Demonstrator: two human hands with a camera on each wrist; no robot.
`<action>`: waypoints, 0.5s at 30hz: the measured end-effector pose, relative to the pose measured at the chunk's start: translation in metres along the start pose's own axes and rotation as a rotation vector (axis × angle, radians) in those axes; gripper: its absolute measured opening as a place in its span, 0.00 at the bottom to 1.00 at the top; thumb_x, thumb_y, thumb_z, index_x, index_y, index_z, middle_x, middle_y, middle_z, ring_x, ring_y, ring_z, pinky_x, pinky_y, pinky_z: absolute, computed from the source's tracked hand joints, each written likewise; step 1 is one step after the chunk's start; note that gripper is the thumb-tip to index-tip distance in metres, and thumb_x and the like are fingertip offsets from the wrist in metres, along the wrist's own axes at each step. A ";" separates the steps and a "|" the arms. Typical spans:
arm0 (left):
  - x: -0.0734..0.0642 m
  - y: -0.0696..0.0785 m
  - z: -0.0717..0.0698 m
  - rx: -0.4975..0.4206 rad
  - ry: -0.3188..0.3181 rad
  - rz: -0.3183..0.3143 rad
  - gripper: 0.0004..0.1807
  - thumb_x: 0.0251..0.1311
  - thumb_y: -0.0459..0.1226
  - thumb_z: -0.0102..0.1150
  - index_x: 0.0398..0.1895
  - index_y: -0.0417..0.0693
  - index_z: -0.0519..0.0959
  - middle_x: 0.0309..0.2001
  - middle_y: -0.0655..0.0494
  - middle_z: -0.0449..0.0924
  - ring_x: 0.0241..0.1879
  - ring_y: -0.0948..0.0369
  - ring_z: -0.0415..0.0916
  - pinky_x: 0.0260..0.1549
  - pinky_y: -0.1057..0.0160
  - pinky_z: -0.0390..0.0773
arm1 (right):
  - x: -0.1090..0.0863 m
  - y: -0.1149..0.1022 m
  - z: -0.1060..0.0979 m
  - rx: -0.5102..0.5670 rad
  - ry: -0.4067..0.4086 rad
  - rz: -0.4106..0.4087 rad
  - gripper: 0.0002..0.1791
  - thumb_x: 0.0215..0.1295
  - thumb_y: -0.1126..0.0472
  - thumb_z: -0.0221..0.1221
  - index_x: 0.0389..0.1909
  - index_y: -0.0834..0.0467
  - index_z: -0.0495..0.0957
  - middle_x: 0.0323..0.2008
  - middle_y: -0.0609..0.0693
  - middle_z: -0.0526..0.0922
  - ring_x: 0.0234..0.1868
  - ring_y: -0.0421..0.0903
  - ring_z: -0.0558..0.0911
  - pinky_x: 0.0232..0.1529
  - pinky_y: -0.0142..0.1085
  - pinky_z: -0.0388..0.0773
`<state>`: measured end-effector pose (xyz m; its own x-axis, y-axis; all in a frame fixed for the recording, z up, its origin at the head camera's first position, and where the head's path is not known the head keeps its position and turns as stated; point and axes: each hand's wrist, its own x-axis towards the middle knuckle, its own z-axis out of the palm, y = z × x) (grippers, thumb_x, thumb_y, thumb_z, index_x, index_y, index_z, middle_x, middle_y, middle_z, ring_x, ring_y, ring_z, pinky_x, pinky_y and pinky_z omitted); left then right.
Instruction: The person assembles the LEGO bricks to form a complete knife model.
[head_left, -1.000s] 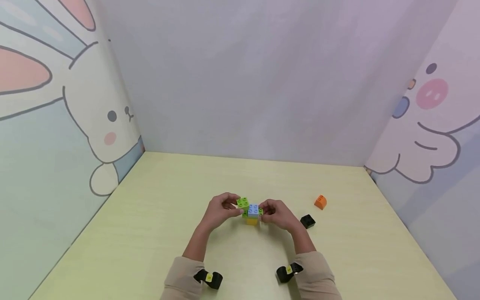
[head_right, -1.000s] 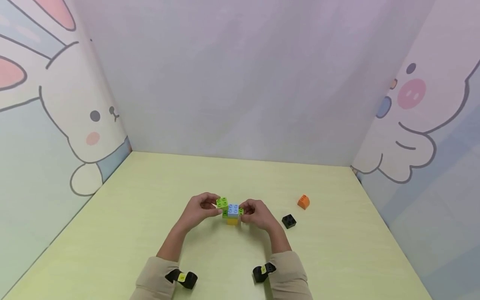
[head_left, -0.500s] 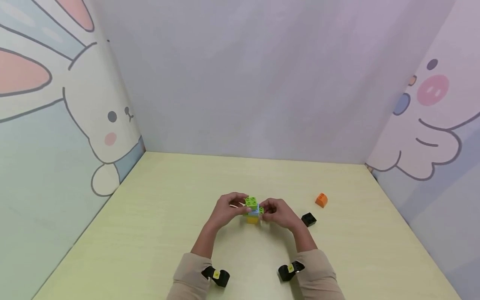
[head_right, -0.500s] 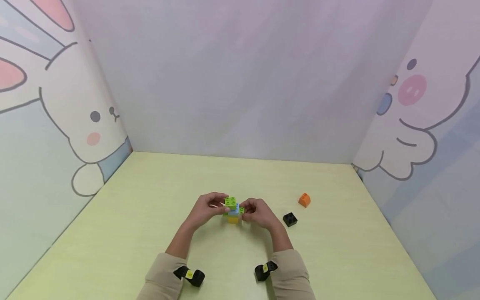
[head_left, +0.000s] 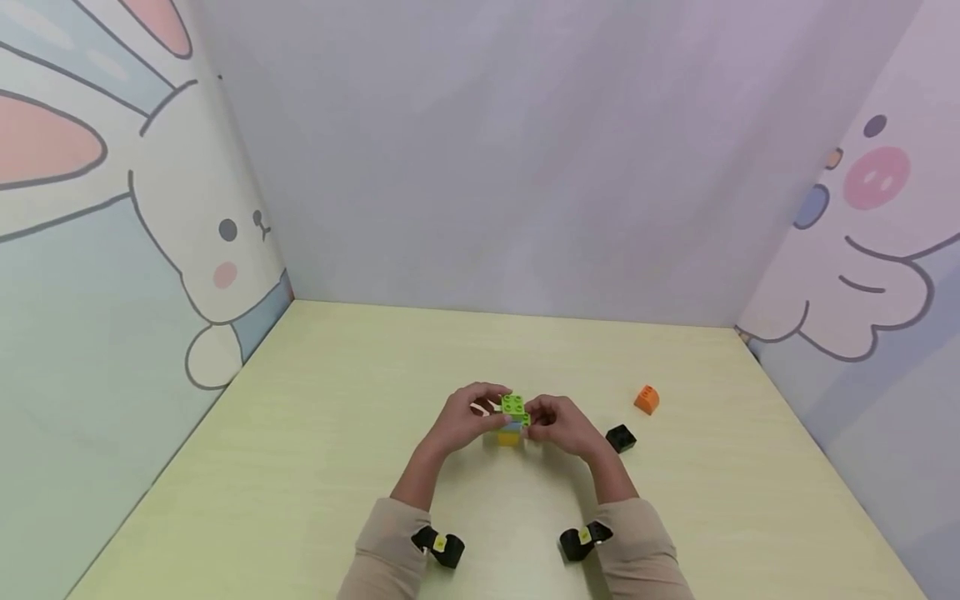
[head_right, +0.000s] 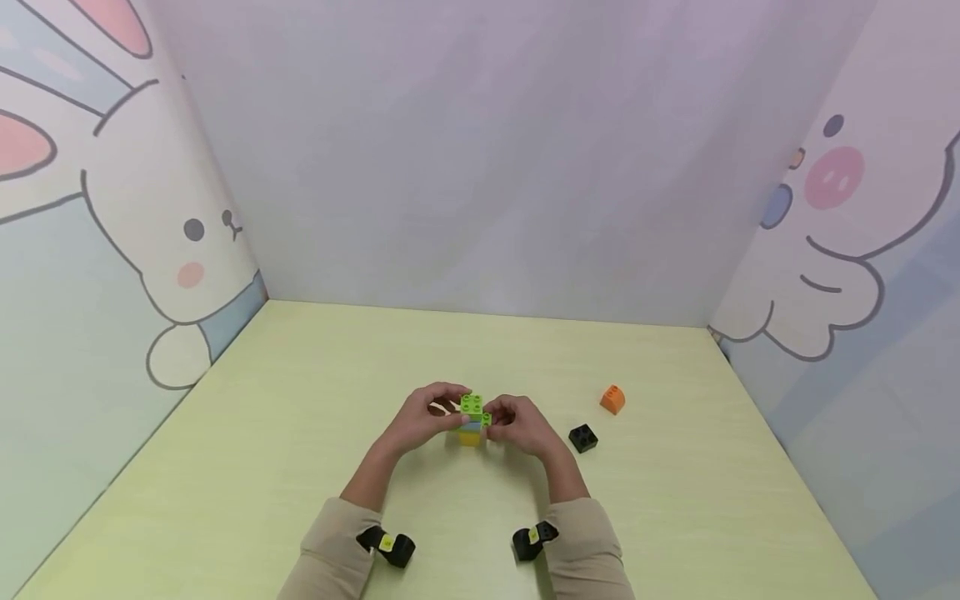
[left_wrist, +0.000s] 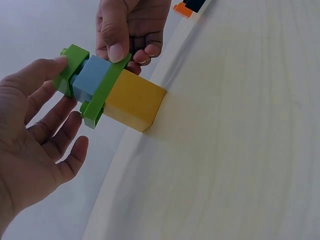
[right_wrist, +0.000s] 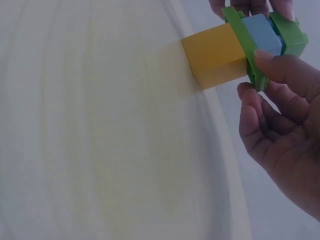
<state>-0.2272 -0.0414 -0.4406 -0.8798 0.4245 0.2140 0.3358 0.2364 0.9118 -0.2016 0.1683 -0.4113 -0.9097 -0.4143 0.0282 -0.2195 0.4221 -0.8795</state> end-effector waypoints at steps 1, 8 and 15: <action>0.001 0.000 -0.001 -0.002 -0.007 0.002 0.19 0.54 0.37 0.66 0.51 0.47 0.78 0.42 0.57 0.76 0.44 0.50 0.73 0.41 0.57 0.72 | 0.000 0.000 0.000 0.001 -0.001 -0.003 0.12 0.55 0.72 0.62 0.41 0.69 0.76 0.30 0.54 0.76 0.32 0.49 0.73 0.32 0.36 0.71; 0.005 0.001 -0.003 0.004 -0.055 -0.008 0.20 0.55 0.39 0.65 0.51 0.47 0.78 0.42 0.58 0.76 0.43 0.54 0.73 0.41 0.58 0.72 | 0.002 -0.001 -0.001 0.004 -0.003 -0.004 0.10 0.55 0.72 0.62 0.39 0.68 0.76 0.29 0.54 0.76 0.31 0.49 0.73 0.32 0.37 0.71; 0.005 0.000 -0.001 -0.002 -0.038 -0.009 0.15 0.56 0.38 0.64 0.47 0.49 0.79 0.40 0.60 0.77 0.41 0.57 0.73 0.40 0.59 0.73 | 0.001 0.001 0.000 0.011 -0.004 0.007 0.11 0.55 0.73 0.61 0.41 0.69 0.76 0.30 0.54 0.76 0.32 0.48 0.73 0.32 0.36 0.71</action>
<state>-0.2315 -0.0401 -0.4391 -0.8692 0.4555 0.1922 0.3271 0.2385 0.9144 -0.2024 0.1681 -0.4120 -0.9100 -0.4142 0.0200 -0.2088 0.4160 -0.8851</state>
